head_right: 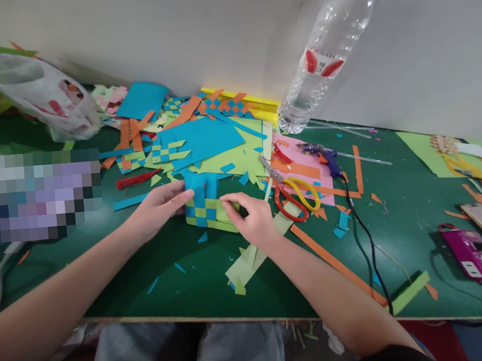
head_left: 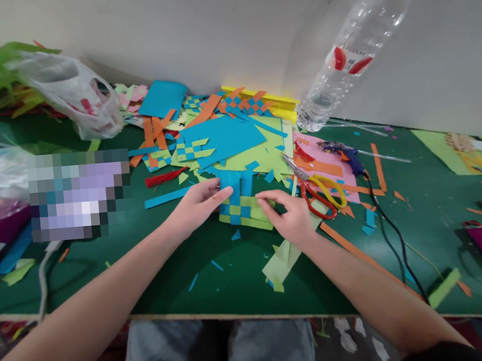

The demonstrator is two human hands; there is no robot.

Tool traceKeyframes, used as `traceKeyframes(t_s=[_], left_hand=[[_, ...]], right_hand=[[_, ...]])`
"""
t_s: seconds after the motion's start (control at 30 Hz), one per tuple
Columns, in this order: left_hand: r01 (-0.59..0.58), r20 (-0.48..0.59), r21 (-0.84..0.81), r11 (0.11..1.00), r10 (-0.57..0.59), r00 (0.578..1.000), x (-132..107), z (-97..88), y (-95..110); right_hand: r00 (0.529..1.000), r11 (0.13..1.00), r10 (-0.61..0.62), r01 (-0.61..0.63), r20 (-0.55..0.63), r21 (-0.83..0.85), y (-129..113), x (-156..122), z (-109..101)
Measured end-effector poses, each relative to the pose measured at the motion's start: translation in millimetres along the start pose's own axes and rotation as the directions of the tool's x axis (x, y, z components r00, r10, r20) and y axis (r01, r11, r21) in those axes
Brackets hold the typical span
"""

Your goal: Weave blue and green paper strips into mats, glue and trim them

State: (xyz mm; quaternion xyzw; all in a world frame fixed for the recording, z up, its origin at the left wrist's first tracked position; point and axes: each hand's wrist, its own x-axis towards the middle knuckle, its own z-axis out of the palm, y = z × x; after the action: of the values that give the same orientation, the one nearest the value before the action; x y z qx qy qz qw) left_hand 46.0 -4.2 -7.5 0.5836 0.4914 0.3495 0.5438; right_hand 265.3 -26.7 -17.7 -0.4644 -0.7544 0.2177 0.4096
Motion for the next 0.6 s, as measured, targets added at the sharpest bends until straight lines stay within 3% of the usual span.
traceKeyframes(t_s=[0.17, 0.3, 0.5, 0.6], left_hand=[[-0.027, 0.023, 0.070, 0.997, 0.025, 0.999, 3.2, -0.1, -3.4], [-0.056, 0.099, 0.099, 0.994, 0.046, 0.994, 3.0, 0.1, -1.2], [-0.055, 0.243, 0.151, 0.987, 0.017, 0.970, 1.8, 1.1, 0.6], [-0.049, 0.294, 0.167, 0.985, -0.002, 0.956, 1.6, 1.6, -0.8]], right_hand=[[0.992, 0.983, 0.125, -0.123, -0.008, 0.134, 1.4, -0.3, -1.5], [0.971, 0.904, 0.241, -0.227, 0.008, 0.363, 6.1, 3.3, 0.7], [0.916, 0.750, 0.312, -0.401, 0.253, 0.525, 7.5, 7.2, 1.3], [0.893, 0.723, 0.343, -0.449, 0.292, 0.525, 6.6, 8.7, -0.4]])
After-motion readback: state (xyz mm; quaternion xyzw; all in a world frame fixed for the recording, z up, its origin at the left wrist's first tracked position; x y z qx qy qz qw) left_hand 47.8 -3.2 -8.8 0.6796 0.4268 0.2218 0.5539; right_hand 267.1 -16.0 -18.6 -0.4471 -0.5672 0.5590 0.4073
